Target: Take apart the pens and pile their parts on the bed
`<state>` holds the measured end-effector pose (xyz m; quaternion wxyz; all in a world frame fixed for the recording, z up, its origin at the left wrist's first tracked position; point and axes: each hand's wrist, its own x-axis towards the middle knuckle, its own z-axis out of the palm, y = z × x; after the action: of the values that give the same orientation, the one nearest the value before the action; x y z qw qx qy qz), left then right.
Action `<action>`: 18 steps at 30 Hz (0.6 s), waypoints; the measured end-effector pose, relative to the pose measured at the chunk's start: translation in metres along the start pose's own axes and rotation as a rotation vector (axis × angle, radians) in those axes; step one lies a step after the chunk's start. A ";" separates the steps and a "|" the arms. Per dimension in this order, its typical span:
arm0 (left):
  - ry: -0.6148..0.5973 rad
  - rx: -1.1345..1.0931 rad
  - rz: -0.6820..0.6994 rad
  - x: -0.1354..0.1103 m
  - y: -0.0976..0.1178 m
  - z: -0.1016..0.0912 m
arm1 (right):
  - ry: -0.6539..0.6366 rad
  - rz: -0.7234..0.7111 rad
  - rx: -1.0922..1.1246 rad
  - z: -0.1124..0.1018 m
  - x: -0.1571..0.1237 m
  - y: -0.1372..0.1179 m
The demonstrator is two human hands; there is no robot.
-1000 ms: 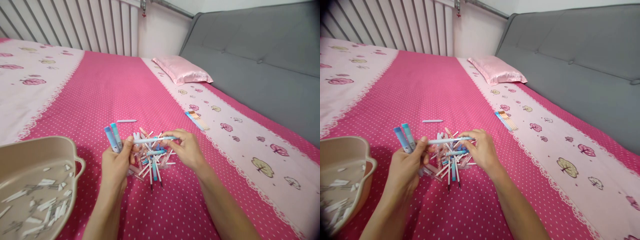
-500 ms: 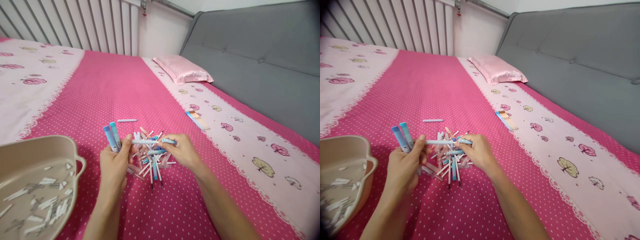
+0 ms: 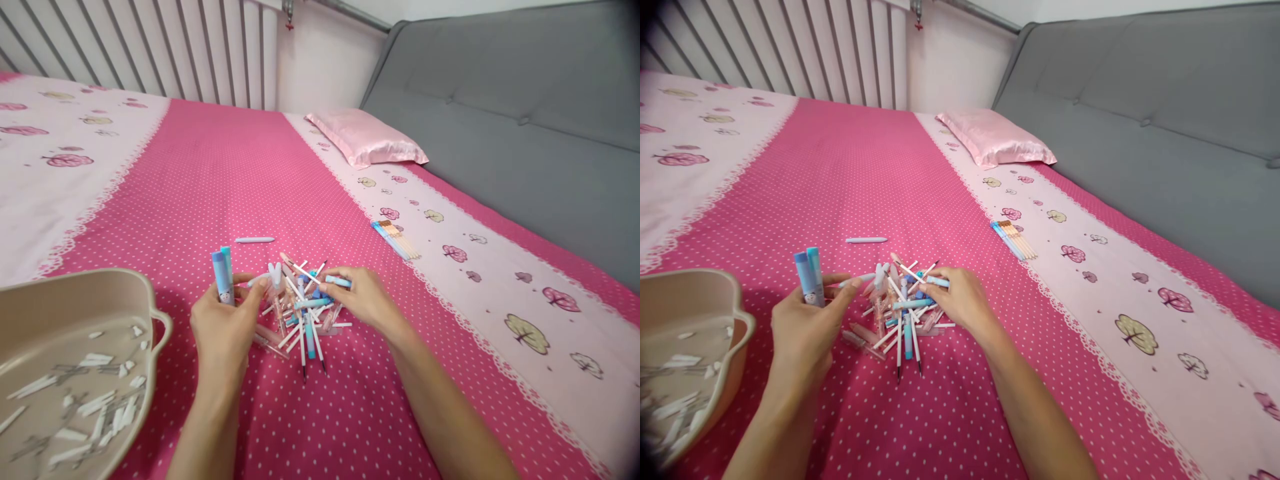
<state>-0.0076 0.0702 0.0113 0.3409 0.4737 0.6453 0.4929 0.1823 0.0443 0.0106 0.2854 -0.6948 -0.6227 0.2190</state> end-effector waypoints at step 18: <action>-1.070 -0.105 -0.108 -0.022 0.022 -0.003 | -0.333 0.042 0.880 0.007 -0.020 -0.036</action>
<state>0.0032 0.0498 0.0330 0.6700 0.6070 0.3797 0.1962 0.1483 0.0280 0.0284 0.4445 -0.4755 -0.4939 0.5766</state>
